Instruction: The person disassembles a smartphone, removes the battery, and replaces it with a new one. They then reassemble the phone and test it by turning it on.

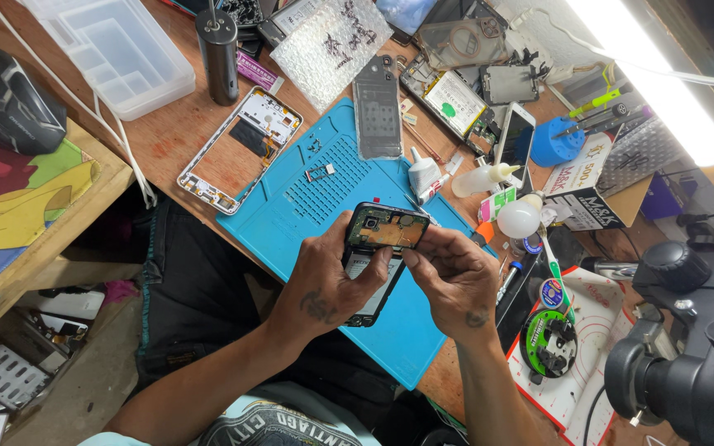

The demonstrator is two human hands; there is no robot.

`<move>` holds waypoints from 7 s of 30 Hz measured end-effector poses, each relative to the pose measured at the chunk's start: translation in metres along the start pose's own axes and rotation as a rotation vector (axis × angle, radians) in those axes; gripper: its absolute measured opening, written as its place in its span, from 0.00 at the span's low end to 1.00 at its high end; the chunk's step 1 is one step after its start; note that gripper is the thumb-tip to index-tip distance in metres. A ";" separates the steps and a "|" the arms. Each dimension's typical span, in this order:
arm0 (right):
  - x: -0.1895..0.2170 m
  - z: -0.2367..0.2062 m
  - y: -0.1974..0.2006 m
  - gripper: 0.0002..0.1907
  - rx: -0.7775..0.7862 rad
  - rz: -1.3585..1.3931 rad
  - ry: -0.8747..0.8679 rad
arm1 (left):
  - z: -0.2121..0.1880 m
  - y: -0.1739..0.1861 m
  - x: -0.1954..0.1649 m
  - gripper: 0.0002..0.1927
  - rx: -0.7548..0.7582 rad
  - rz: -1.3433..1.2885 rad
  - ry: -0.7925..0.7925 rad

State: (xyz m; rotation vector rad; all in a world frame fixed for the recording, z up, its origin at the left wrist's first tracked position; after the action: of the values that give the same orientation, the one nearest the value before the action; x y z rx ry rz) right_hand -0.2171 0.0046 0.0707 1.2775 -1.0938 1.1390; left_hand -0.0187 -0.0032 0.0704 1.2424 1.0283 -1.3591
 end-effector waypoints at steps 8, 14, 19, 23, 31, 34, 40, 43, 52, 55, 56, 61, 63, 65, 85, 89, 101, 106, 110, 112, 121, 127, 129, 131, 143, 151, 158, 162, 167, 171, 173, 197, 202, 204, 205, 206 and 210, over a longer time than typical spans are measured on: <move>-0.002 0.002 -0.001 0.14 0.010 0.096 -0.025 | -0.001 -0.001 -0.004 0.12 -0.028 0.007 0.004; 0.000 0.000 -0.004 0.12 -0.013 0.045 0.015 | -0.002 -0.001 -0.001 0.10 -0.011 -0.008 -0.028; 0.001 -0.001 -0.003 0.12 -0.038 -0.012 0.010 | -0.001 -0.003 0.001 0.10 -0.007 -0.009 -0.019; -0.001 -0.001 -0.004 0.12 -0.035 0.015 0.013 | -0.001 -0.004 0.002 0.10 -0.017 -0.006 -0.055; -0.002 0.004 -0.007 0.13 -0.012 0.072 0.034 | 0.001 -0.004 0.004 0.08 -0.073 0.161 -0.299; -0.004 0.005 -0.007 0.13 -0.004 0.071 0.026 | 0.002 -0.007 0.008 0.09 -0.029 0.069 -0.090; -0.011 0.016 -0.005 0.17 -0.001 0.181 -0.006 | 0.007 -0.006 0.014 0.12 -0.012 -0.066 0.047; -0.013 0.022 -0.006 0.20 -0.020 0.168 -0.037 | 0.009 0.000 0.018 0.18 0.082 -0.138 0.112; 0.001 0.008 -0.031 0.19 -0.064 -0.485 0.337 | 0.010 0.004 0.020 0.15 0.026 -0.084 0.170; 0.011 0.001 -0.034 0.21 -0.001 -0.657 0.392 | 0.008 0.006 0.021 0.15 0.004 -0.151 0.177; 0.014 0.000 -0.034 0.23 0.056 -0.637 0.360 | 0.008 0.005 0.022 0.15 -0.005 -0.145 0.154; 0.020 -0.007 -0.044 0.37 0.235 -0.580 0.311 | 0.006 0.004 0.022 0.16 -0.040 0.064 -0.143; 0.021 -0.007 -0.045 0.42 0.268 -0.589 0.344 | 0.005 0.005 0.023 0.17 0.009 -0.046 -0.001; 0.022 -0.008 -0.045 0.44 0.234 -0.635 0.403 | 0.003 0.007 0.022 0.19 0.055 -0.140 0.053; -0.003 -0.014 -0.031 0.33 0.252 -0.020 0.174 | 0.007 0.007 -0.001 0.24 0.197 -0.133 0.183; -0.004 -0.016 -0.029 0.34 0.223 -0.183 0.244 | 0.008 0.006 0.002 0.24 0.213 -0.113 0.200; -0.006 -0.017 -0.031 0.33 0.219 -0.239 0.274 | 0.008 0.010 0.008 0.23 0.249 -0.142 0.185; -0.008 -0.019 -0.031 0.33 0.216 -0.259 0.316 | 0.007 0.011 0.007 0.21 0.265 -0.163 0.187; -0.009 -0.020 -0.031 0.33 0.214 -0.263 0.338 | 0.007 0.012 0.007 0.20 0.272 -0.155 0.178; -0.009 -0.020 -0.031 0.33 0.216 -0.252 0.338 | 0.007 0.012 0.008 0.20 0.274 -0.157 0.186; -0.010 -0.021 -0.032 0.33 0.224 -0.189 0.328 | 0.007 0.010 0.011 0.21 0.277 -0.171 0.184; -0.011 -0.021 -0.032 0.33 0.220 -0.204 0.325 | 0.007 0.010 0.010 0.21 0.280 -0.205 0.154; -0.011 -0.021 -0.032 0.33 0.221 -0.216 0.324 | 0.007 0.009 0.010 0.22 0.279 -0.207 0.170; -0.011 -0.020 -0.032 0.33 0.219 -0.227 0.332 | 0.007 0.010 0.009 0.22 0.278 -0.198 0.170; -0.010 -0.019 -0.034 0.34 0.255 -0.089 0.344 | 0.009 0.009 0.007 0.22 0.282 -0.207 0.128; -0.007 -0.021 -0.034 0.34 0.244 -0.051 0.300 | 0.011 0.006 0.006 0.22 0.274 -0.161 0.151; -0.009 -0.021 -0.032 0.35 0.226 -0.101 0.311 | 0.010 0.006 0.004 0.22 0.278 -0.173 0.148; -0.011 -0.021 -0.032 0.34 0.245 0.003 0.293 | 0.010 0.006 0.002 0.22 0.279 -0.153 0.142; -0.012 -0.021 -0.031 0.34 0.240 -0.044 0.311 | 0.011 0.005 0.001 0.22 0.277 -0.157 0.140; -0.012 -0.022 -0.031 0.34 0.242 -0.021 0.286 | 0.010 0.005 0.001 0.22 0.280 -0.146 0.146; -0.012 -0.022 -0.031 0.34 0.242 -0.033 0.296 | 0.010 0.005 0.001 0.23 0.281 -0.145 0.146; -0.015 -0.022 -0.032 0.34 0.246 -0.045 0.310 | 0.011 0.005 0.007 0.24 0.278 -0.102 0.156; -0.015 -0.021 -0.032 0.34 0.239 -0.079 0.325 | 0.011 0.005 0.008 0.24 0.277 -0.106 0.153; -0.016 -0.021 -0.032 0.34 0.237 -0.086 0.332 | 0.011 0.004 0.008 0.24 0.278 -0.112 0.164; -0.016 -0.021 -0.032 0.34 0.238 -0.079 0.330 | 0.012 0.004 0.008 0.25 0.278 -0.115 0.169; -0.016 -0.021 -0.032 0.34 0.238 -0.072 0.327 | 0.011 0.004 0.008 0.25 0.279 -0.113 0.172; -0.017 -0.021 -0.032 0.34 0.234 -0.073 0.334 | 0.012 0.004 0.008 0.24 0.281 -0.110 0.184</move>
State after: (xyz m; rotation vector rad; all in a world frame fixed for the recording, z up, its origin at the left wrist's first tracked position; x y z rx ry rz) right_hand -0.1883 0.0262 0.0496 1.2374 -0.6772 1.3960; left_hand -0.0166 -0.0160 0.0641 1.5619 1.0707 -1.5354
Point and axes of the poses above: each hand's wrist, its own z-axis towards the middle knuckle, its own y-axis out of the back of the hand, x = y × z, the point moved 1 cm from there along z, towards the middle knuckle, and after that the axes turned 2 degrees about z, right-handed, at the moved point
